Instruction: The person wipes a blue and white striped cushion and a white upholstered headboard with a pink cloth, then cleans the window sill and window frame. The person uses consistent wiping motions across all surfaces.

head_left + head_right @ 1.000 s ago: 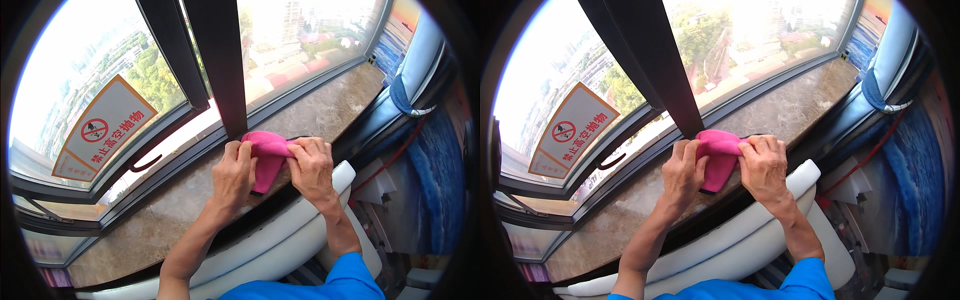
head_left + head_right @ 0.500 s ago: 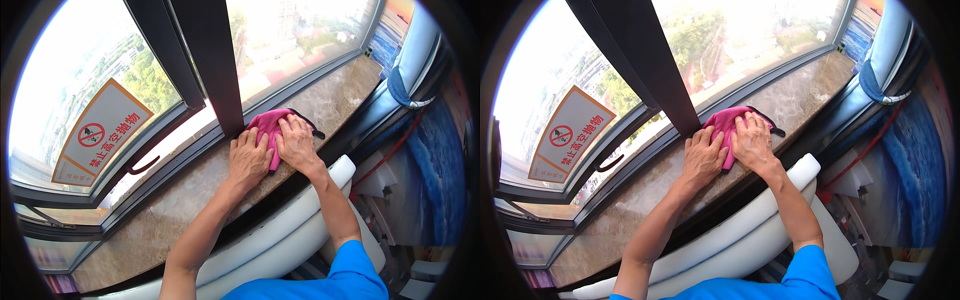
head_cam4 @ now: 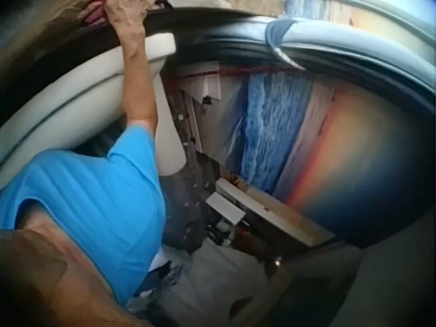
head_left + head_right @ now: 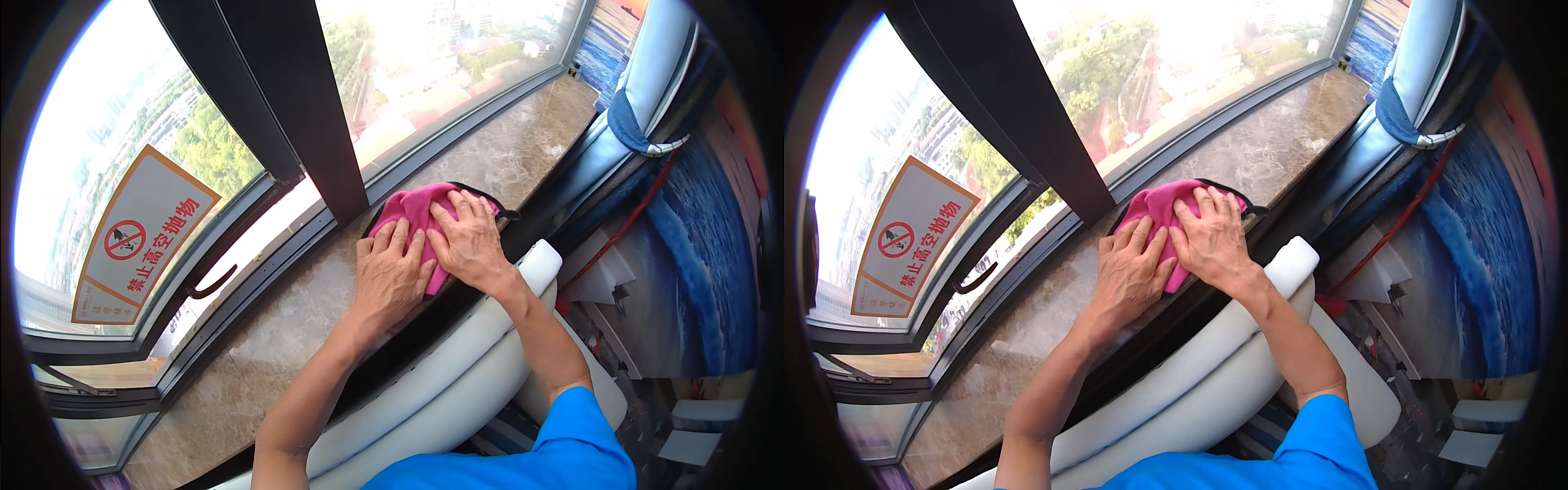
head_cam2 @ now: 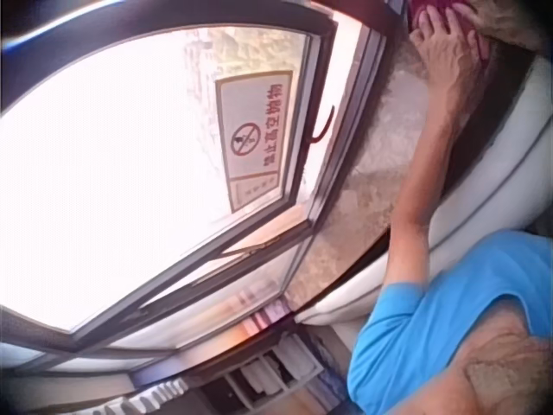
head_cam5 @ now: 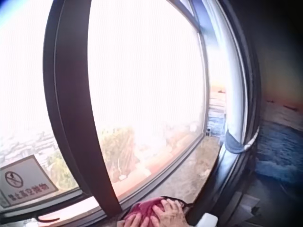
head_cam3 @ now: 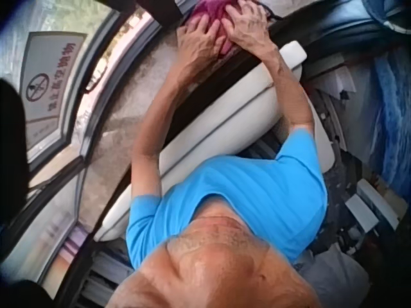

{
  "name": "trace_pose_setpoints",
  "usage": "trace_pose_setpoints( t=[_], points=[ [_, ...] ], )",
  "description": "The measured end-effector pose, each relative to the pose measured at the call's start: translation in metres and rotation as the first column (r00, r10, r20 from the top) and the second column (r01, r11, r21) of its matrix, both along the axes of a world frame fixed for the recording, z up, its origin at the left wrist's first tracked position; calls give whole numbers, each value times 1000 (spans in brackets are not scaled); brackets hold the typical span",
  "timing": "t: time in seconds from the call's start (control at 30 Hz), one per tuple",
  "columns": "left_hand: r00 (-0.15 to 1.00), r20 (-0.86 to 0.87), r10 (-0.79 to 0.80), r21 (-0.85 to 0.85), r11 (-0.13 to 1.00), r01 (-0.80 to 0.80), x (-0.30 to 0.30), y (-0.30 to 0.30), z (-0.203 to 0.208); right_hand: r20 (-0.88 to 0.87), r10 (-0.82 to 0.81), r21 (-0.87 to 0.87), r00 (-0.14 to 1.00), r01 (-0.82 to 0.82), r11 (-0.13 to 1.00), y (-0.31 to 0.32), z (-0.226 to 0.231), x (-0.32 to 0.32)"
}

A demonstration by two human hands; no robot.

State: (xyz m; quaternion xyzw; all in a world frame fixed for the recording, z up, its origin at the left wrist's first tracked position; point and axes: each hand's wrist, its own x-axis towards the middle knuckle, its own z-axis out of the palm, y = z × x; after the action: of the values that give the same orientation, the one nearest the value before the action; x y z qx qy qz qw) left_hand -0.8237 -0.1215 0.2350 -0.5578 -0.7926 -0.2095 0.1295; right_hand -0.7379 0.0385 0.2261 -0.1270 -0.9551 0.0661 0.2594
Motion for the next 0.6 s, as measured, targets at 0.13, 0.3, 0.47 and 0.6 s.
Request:
trace_pose_setpoints(
  t=[0.13,0.3,0.47,0.6],
  points=[
    [999,-13,36,-9,999,-36,-16,56,-6,-21,-174,8,984,175,985,56,-5,-12],
    [999,28,-18,-21,1000,18,-10,64,-10,-26,-271,44,962,272,961,42,-15,19],
    [990,79,-118,-2,993,119,4,24,-10,-71,-130,-63,989,126,990,5,-15,47],
    [987,128,-95,-55,993,103,-9,49,4,-103,-239,-85,966,230,969,27,-13,34]
  ],
)
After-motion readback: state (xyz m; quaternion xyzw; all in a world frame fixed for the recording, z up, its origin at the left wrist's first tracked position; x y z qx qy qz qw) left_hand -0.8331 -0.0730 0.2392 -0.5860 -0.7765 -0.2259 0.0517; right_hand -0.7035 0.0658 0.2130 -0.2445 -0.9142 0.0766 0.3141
